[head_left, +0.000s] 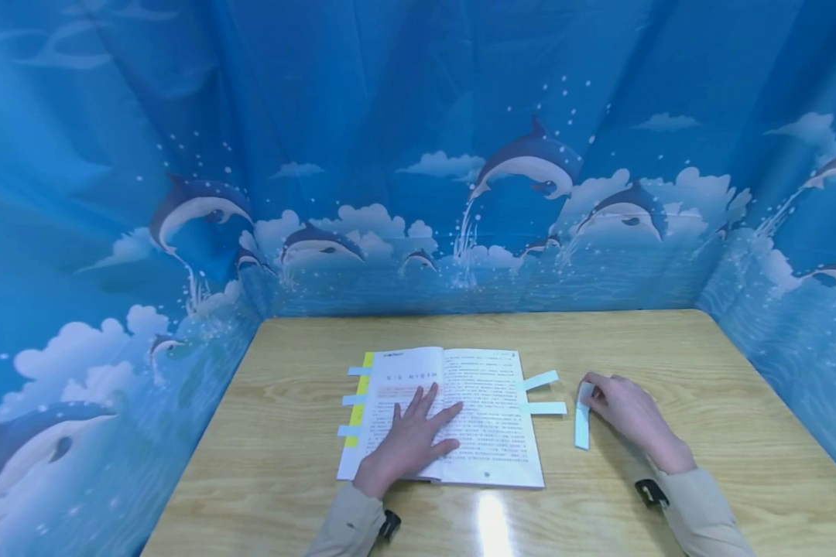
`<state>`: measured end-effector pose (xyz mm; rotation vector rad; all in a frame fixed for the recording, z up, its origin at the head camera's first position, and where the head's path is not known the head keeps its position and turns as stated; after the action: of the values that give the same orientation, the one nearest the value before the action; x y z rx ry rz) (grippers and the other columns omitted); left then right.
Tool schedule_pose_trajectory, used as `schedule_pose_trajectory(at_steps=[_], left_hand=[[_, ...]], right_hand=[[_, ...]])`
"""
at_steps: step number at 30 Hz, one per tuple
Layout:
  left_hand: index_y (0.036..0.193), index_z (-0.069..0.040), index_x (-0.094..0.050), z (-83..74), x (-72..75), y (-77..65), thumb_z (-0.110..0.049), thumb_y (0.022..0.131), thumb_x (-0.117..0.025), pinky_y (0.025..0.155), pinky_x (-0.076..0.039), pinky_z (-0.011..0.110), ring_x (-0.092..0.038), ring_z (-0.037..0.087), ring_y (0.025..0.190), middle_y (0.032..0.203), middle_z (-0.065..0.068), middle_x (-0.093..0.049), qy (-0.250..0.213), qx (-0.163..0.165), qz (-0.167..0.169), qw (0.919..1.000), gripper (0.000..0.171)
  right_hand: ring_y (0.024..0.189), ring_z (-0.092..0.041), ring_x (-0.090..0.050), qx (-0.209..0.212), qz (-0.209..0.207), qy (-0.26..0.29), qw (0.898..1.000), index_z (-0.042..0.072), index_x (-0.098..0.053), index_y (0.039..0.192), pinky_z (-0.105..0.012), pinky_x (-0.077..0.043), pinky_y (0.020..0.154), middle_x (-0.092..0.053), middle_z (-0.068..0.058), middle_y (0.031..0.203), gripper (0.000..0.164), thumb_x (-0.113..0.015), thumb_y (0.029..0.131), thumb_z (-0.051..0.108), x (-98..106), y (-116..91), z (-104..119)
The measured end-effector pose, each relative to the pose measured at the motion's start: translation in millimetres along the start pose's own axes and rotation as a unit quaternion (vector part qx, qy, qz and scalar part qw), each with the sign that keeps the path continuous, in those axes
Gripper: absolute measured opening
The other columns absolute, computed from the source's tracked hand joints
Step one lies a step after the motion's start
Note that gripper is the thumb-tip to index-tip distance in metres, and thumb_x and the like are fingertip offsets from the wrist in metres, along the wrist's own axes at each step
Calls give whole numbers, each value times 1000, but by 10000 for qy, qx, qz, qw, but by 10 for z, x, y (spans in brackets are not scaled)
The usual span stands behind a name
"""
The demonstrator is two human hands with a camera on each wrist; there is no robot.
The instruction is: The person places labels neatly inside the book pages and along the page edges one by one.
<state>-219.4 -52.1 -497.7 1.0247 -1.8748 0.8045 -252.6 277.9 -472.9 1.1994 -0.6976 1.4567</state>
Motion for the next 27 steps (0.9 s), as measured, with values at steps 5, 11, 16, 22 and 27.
schedule_pose_trajectory(at_steps=[5, 11, 16, 22, 27], left_hand=[[155, -33, -42, 2, 2, 2, -47, 102, -56, 117, -9, 74, -9, 38, 155, 169, 13, -13, -9, 5, 9, 10000, 57], [155, -33, -42, 2, -8, 2, -48, 101, -56, 116, -10, 75, -10, 39, 155, 169, 13, -14, 23, -25, -9, 10000, 58], [155, -33, -42, 3, -9, 10, -47, 101, -56, 116, -11, 75, -11, 39, 155, 169, 13, -14, 49, -33, -23, 10000, 58], [155, -33, -41, -3, -5, 5, -48, 101, -56, 116, -11, 75, -10, 39, 155, 169, 13, -14, 66, -23, -3, 10000, 58], [155, -32, -42, -2, -6, 3, -48, 101, -56, 116, -12, 75, -11, 39, 155, 169, 13, -15, 78, -39, -15, 10000, 58]], right_hand=[[69, -18, -64, -156, 360, 128, 9991, 0, -71, 102, -39, -55, 60, -70, -2, 78, 31, -84, 80, 16, -24, 12, -34], [67, -20, -66, 37, 105, 67, 9999, 5, -71, 91, -40, -56, 60, -71, -3, 77, 20, -85, 77, 10, -27, -14, -24], [62, -14, -60, 87, -86, 2, 9999, 9, -66, 84, -36, -52, 55, -68, 0, 72, 17, -83, 80, 7, -17, -20, -14], [57, -11, -44, 46, -85, -34, 9999, 11, -62, 83, -29, -39, 50, -55, 6, 65, 19, -80, 83, 6, -8, -19, -16], [56, -12, -42, 71, -147, -43, 9999, 11, -61, 85, -29, -37, 49, -51, 5, 64, 19, -78, 84, 4, -1, -19, -24]])
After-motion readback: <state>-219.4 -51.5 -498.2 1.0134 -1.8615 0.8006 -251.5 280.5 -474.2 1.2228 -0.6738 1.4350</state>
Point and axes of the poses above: each hand's wrist, its own y-axis towards the middle knuckle, its own x-axis out of the back of the hand, z = x × y, the point moved 6 cm from there along y, towards the middle knuckle
